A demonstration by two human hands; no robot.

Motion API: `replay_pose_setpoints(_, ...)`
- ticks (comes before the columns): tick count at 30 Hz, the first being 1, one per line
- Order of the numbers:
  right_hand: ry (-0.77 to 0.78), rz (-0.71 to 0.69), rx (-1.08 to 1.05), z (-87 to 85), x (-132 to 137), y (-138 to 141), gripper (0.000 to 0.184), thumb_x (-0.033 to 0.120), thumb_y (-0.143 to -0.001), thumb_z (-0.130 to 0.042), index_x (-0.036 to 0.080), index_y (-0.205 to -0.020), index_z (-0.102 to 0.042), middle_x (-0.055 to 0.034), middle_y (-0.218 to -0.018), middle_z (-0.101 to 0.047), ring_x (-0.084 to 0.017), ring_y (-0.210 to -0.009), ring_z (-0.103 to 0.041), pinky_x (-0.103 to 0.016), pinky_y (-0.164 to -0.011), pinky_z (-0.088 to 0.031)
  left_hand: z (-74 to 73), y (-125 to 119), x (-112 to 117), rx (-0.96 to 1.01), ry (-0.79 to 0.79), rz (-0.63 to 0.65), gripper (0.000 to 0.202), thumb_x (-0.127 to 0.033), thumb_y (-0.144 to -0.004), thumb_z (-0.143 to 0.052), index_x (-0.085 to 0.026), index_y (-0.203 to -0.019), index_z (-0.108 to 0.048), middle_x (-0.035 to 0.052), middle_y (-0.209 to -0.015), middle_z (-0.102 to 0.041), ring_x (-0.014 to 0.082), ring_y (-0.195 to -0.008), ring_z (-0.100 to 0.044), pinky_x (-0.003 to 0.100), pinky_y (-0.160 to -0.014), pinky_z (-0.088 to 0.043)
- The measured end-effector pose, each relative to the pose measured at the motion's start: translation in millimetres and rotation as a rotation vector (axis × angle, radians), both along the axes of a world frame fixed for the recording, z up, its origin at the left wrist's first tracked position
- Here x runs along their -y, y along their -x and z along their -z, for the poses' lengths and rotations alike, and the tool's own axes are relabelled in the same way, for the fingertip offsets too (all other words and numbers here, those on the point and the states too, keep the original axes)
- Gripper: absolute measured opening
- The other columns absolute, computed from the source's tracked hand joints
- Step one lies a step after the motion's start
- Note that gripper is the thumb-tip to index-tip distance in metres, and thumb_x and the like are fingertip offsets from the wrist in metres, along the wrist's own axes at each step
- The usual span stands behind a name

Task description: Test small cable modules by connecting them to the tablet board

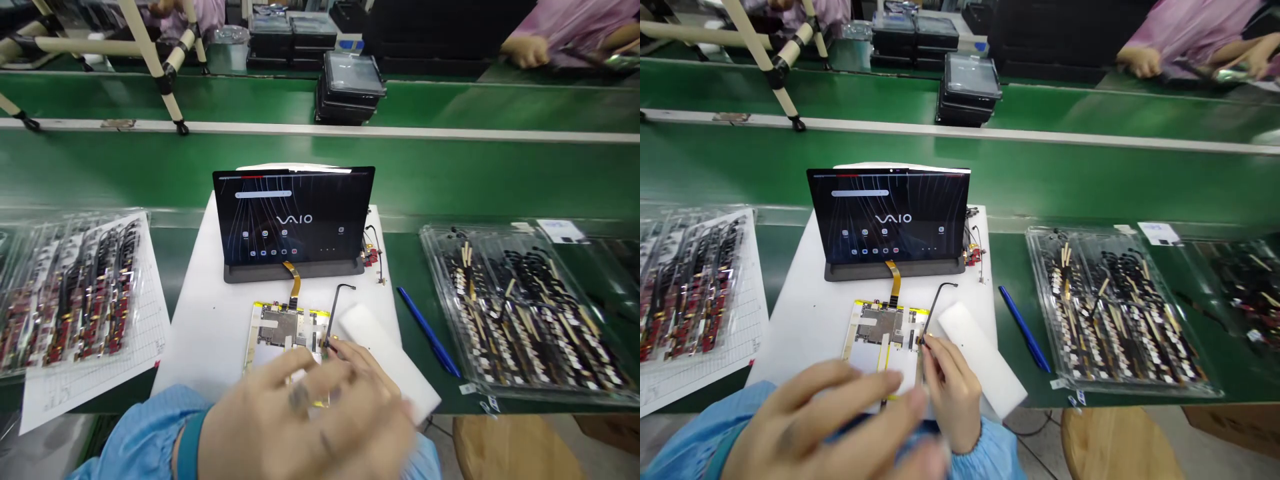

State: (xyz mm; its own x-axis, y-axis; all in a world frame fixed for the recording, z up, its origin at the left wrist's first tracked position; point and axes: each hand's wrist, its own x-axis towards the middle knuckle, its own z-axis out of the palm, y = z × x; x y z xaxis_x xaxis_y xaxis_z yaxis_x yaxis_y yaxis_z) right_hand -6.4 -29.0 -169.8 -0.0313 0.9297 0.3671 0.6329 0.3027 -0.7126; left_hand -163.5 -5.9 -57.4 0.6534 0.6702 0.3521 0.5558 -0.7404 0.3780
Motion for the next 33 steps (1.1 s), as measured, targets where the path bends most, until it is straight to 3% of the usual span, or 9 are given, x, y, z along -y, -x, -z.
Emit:
replay_pose_setpoints(2, -0.017, -0.012, -0.003, 0.4, -0.7, -0.6, 0.02, 0.014, -0.085, -0.05, 0.022, -0.1, -0.06, -0.0034, -0.091, -0.065, -0.016, -0.082, -0.063, -0.027, -0.073, -0.054, 18.9, 5.8, -14.3, 0.009, -0.072, 0.023, 0.022, -0.01, -0.089, -0.039, -0.017, -0.092, -0.06, 0.0049, -0.079, -0.066, 0.0174, -0.072, -0.061, 0.032, -0.063, -0.052)
replay_pose_setpoints(4, -0.026, -0.024, 0.001, 0.0, -1.7, -1.7, 0.019, 0.013, -0.084, -0.052, 0.021, -0.098, -0.061, -0.0034, -0.091, -0.064, -0.016, -0.083, -0.062, -0.025, -0.072, -0.054, 43.1, 14.5, -21.0, 0.058, 0.029, 0.017, 0.026, -0.011, -0.091, -0.034, -0.016, -0.081, -0.057, 0.0004, -0.061, -0.059, 0.0132, -0.056, -0.056, 0.027, -0.054, -0.048)
replay_pose_setpoints(6, -0.01, -0.018, -0.004, -0.8, -2.9, -2.4, 0.017, 0.013, -0.084, -0.051, 0.02, -0.096, -0.061, -0.0041, -0.092, -0.063, -0.015, -0.084, -0.062, -0.025, -0.071, -0.054, 65.7, 20.4, -23.1, 0.128, 0.127, 0.032, 0.026, -0.014, -0.093, -0.033, -0.016, -0.079, -0.055, -0.0012, -0.059, -0.058, 0.0111, -0.053, -0.053, 0.023, -0.053, -0.046)
replay_pose_setpoints(10, 0.003, -0.008, -0.036, -2.8, -5.3, -1.1, 0.016, 0.014, -0.086, -0.049, 0.02, -0.094, -0.062, -0.0048, -0.088, -0.061, -0.014, -0.081, -0.061, -0.023, -0.068, -0.054, 89.6, 20.7, -22.2, 0.088, 0.049, 0.03, 0.024, -0.014, -0.091, -0.033, -0.017, -0.081, -0.054, 0.0008, -0.062, -0.058, 0.0146, -0.056, -0.052, 0.026, -0.054, -0.044)
replay_pose_setpoints(14, -0.013, -0.023, -0.048, -3.6, -6.6, 0.8, 0.018, 0.012, -0.086, -0.048, 0.02, -0.094, -0.062, -0.0046, -0.085, -0.06, -0.013, -0.079, -0.061, -0.021, -0.069, -0.054, 94.3, 18.2, -20.3, -0.02, -0.055, 0.063, 0.018, -0.011, -0.086, -0.039, -0.017, -0.093, -0.055, 0.0008, -0.063, -0.052, 0.0171, -0.057, -0.048, 0.029, -0.055, -0.04)
replay_pose_setpoints(19, -0.003, -0.008, -0.068, -3.5, -7.2, 1.1, 0.018, 0.014, -0.086, -0.048, 0.021, -0.095, -0.062, -0.0042, -0.084, -0.061, -0.014, -0.075, -0.062, -0.021, -0.063, -0.054, 94.7, 16.5, -19.9, -0.118, -0.104, 0.077, 0.026, -0.011, -0.082, -0.046, -0.017, -0.106, -0.053, 0.0009, -0.067, -0.05, 0.0172, -0.059, -0.047, 0.029, -0.056, -0.037)
replay_pose_setpoints(28, 0.013, 0.034, -0.105, -3.5, -7.8, 2.3, 0.015, 0.017, -0.086, -0.049, 0.021, -0.092, -0.062, -0.0022, -0.081, -0.061, -0.01, -0.058, -0.057, -0.018, -0.044, -0.047, 95.3, 14.4, -20.0, -0.131, -0.126, 0.069, 0.021, -0.011, -0.081, -0.045, -0.015, -0.099, -0.054, 0.0009, -0.065, -0.05, 0.0175, -0.06, -0.047, 0.03, -0.058, -0.038)
replay_pose_setpoints(33, 0.018, 0.043, -0.105, -3.3, -7.8, 2.8, 0.015, 0.017, -0.085, -0.05, 0.022, -0.093, -0.063, -0.0022, -0.082, -0.061, -0.01, -0.055, -0.055, -0.018, -0.042, -0.046, 95.1, 13.2, -18.6, -0.212, -0.132, 0.087, 0.031, -0.012, -0.079, -0.052, -0.016, -0.11, -0.051, 0.0013, -0.07, -0.052, 0.0181, -0.062, -0.051, 0.031, -0.058, -0.039)
